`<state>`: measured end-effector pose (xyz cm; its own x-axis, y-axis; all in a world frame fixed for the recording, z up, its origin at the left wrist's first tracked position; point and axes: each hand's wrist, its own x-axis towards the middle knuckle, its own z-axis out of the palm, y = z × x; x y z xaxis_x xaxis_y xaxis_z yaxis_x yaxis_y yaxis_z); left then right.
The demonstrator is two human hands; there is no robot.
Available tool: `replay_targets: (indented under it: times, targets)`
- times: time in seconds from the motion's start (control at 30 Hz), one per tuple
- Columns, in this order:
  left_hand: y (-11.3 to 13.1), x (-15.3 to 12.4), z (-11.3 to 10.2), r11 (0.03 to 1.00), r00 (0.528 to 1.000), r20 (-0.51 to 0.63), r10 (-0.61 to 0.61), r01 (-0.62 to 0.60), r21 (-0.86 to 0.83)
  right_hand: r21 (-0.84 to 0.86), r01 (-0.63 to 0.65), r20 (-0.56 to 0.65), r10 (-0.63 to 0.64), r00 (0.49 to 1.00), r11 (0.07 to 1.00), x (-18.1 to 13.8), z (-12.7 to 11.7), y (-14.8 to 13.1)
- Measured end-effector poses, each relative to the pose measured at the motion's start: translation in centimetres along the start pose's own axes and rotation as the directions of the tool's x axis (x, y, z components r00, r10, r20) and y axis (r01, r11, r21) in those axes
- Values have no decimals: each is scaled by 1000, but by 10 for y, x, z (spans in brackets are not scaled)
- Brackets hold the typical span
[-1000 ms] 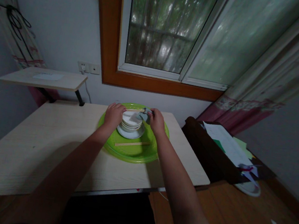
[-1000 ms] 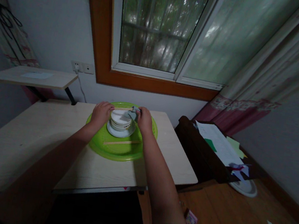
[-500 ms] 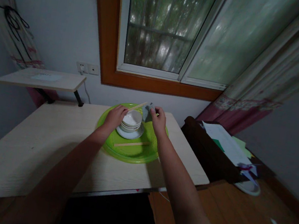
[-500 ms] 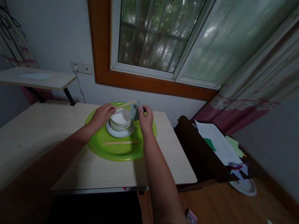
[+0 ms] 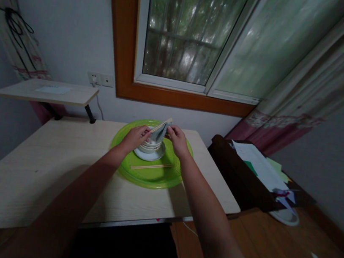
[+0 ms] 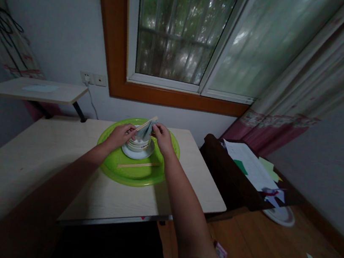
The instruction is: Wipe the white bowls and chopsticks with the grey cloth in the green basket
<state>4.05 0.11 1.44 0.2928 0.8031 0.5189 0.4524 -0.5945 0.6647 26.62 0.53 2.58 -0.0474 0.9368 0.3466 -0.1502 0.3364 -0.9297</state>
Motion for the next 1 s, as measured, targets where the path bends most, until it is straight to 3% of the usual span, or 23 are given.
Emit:
replay_targets:
  times: [0.57,0.83,1.0]
  targets:
    - [0,1,0,999,999,36,19,-21,36,-17,-50,120,51,991,999,-7,11,-10]
    - [0,0,0,993,992,-69,-103,99,-60,-20,-177,-32,176,984,984,-1,-2,8]
    - [-1,-2,2,987,993,-47,-108,101,-128,17,-197,-127,198,972,980,3,-6,10]
